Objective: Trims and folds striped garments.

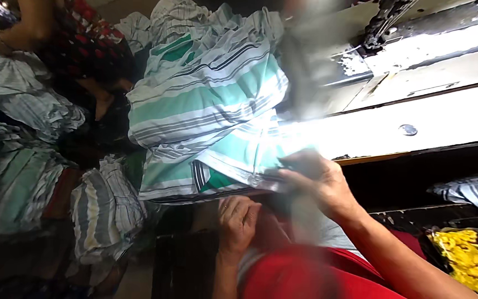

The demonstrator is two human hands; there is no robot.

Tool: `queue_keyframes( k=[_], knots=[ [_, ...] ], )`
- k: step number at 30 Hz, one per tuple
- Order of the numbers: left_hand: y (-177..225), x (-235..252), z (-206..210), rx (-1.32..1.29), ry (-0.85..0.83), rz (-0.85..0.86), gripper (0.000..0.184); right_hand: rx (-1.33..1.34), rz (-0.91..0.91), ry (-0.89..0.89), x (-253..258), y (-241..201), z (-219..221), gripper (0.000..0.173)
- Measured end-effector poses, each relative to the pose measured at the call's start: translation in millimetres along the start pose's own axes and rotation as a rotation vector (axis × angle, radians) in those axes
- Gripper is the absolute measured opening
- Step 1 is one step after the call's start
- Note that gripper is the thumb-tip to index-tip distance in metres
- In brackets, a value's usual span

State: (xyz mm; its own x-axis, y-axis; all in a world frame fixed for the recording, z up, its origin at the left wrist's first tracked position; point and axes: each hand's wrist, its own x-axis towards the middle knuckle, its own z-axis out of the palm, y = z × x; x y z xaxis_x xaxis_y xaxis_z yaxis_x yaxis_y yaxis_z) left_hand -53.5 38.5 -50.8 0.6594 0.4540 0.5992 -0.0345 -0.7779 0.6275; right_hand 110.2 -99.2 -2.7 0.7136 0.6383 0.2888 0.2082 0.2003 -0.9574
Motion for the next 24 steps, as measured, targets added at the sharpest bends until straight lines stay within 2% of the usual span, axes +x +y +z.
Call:
queue_keyframes(
  k=[1, 3, 5, 7, 10, 13, 16, 19, 22, 24],
  knots=[
    [-1, -4, 0, 0.001, -0.054, -0.024, 0.027, 0.112, 0.071, 0.033, 1, -1, -6, 0.017],
    [4, -6, 6, -0.048, -0.093, -0.086, 0.024, 0.245, 0.139, 0.095, 3, 0, -15, 0.017],
    [15, -5, 17, -0.168, -0.084, -0.158, 0.019, 0.284, 0.165, 0.139, 3, 1, -19, 0.016],
    [26, -1, 27, -0.187, -0.046, -0.137, 0.019, 0.286, 0.156, 0.141, 1, 1, -20, 0.017],
    [36, 8, 38, 0.022, 0.056, -0.044, 0.024, 0.206, 0.124, 0.127, -2, 3, -18, 0.016],
    [41, 19, 44, 0.27, 0.035, -0.123, 0.037, 0.143, 0.055, 0.096, -7, 3, -15, 0.018],
    [39, 26, 49, 0.336, -0.004, -0.172, 0.02, 0.103, 0.029, 0.075, -11, 2, -12, 0.019],
    [36, 23, 43, 0.178, -0.027, -0.217, 0.012, -0.078, -0.058, 0.047, -16, 8, -15, 0.022],
    [35, 17, 30, -0.017, -0.024, -0.286, 0.011, -0.486, -0.29, 0.026, -20, 20, -21, 0.028],
    [36, 15, 23, -0.109, -0.011, -0.314, 0.01, -0.621, -0.398, -0.011, -22, 24, -22, 0.024]
  ],
)
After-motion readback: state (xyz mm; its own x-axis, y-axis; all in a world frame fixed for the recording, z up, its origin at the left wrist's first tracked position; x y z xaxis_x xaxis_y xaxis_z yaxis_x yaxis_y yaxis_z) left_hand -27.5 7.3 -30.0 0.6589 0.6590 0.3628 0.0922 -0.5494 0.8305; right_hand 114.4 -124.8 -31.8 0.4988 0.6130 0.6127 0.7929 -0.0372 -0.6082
